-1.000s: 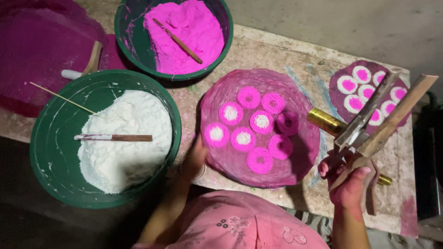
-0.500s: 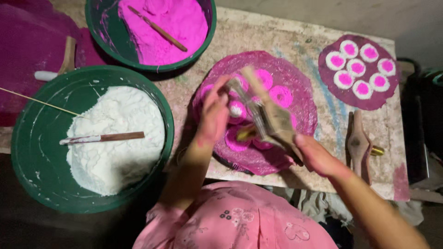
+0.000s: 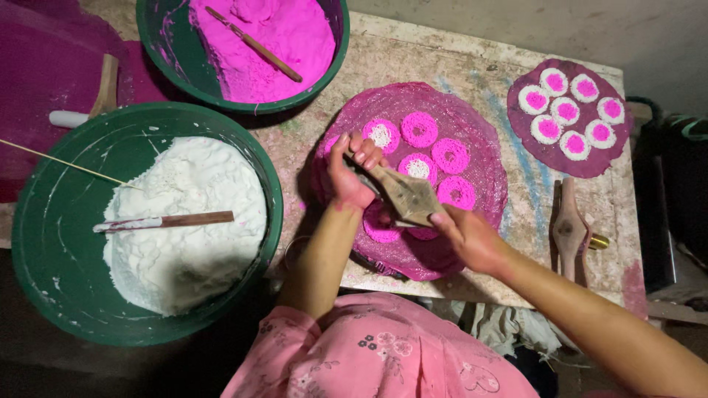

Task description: The person presses bright pink powder into a wooden flower-shaped mold using a white cylindrical presser, then ejects the formed flower piece onto a round pink tray. They sprinkle white powder into the center of each flower piece and arrange the finished pieces on trays, repeating the cycle for many pieces.

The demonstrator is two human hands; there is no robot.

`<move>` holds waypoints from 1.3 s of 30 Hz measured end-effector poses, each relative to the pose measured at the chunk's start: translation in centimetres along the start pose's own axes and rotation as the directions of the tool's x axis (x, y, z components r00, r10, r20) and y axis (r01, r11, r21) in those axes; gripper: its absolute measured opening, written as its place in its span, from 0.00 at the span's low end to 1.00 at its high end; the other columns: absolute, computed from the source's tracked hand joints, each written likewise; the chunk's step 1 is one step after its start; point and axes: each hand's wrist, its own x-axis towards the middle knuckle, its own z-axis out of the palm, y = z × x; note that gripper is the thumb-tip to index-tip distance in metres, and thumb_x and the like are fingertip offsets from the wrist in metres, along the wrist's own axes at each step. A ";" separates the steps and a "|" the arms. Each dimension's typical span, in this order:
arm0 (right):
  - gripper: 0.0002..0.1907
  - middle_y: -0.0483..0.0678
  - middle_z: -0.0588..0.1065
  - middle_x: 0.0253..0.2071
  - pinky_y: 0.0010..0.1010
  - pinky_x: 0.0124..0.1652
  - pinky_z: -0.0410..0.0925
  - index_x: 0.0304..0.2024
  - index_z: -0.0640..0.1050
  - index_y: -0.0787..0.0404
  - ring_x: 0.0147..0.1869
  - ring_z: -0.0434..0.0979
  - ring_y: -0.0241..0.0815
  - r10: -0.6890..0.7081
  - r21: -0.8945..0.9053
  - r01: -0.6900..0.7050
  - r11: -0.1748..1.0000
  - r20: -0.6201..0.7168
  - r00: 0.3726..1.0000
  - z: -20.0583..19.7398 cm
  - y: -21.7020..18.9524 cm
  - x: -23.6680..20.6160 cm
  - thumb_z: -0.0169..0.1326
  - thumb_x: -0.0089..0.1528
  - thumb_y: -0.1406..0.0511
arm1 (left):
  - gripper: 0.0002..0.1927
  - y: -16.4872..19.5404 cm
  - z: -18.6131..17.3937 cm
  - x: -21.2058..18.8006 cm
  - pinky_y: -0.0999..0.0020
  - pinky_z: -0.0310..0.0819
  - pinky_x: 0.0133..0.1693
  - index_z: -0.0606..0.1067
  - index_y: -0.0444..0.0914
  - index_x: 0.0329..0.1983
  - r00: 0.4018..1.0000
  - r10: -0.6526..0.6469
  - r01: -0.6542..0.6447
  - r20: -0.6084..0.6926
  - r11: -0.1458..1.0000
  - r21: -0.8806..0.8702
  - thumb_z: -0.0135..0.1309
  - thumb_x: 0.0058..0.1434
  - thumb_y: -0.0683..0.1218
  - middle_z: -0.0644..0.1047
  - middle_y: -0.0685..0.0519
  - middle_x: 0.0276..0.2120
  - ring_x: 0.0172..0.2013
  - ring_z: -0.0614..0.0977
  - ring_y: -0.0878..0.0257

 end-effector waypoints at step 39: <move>0.29 0.66 0.78 0.32 0.50 0.45 0.69 0.58 0.77 0.61 0.40 0.79 0.63 0.171 -0.096 -0.183 0.978 -0.126 0.977 -3.4 6.4 -2.7 0.40 0.69 0.48 | 0.15 -9.8 0.1 3.4 0.69 0.62 0.33 0.63 0.48 0.27 0.985 -0.099 0.093 -0.143 0.995 -0.049 0.48 0.68 0.55 0.60 0.64 0.19 0.22 0.62 0.70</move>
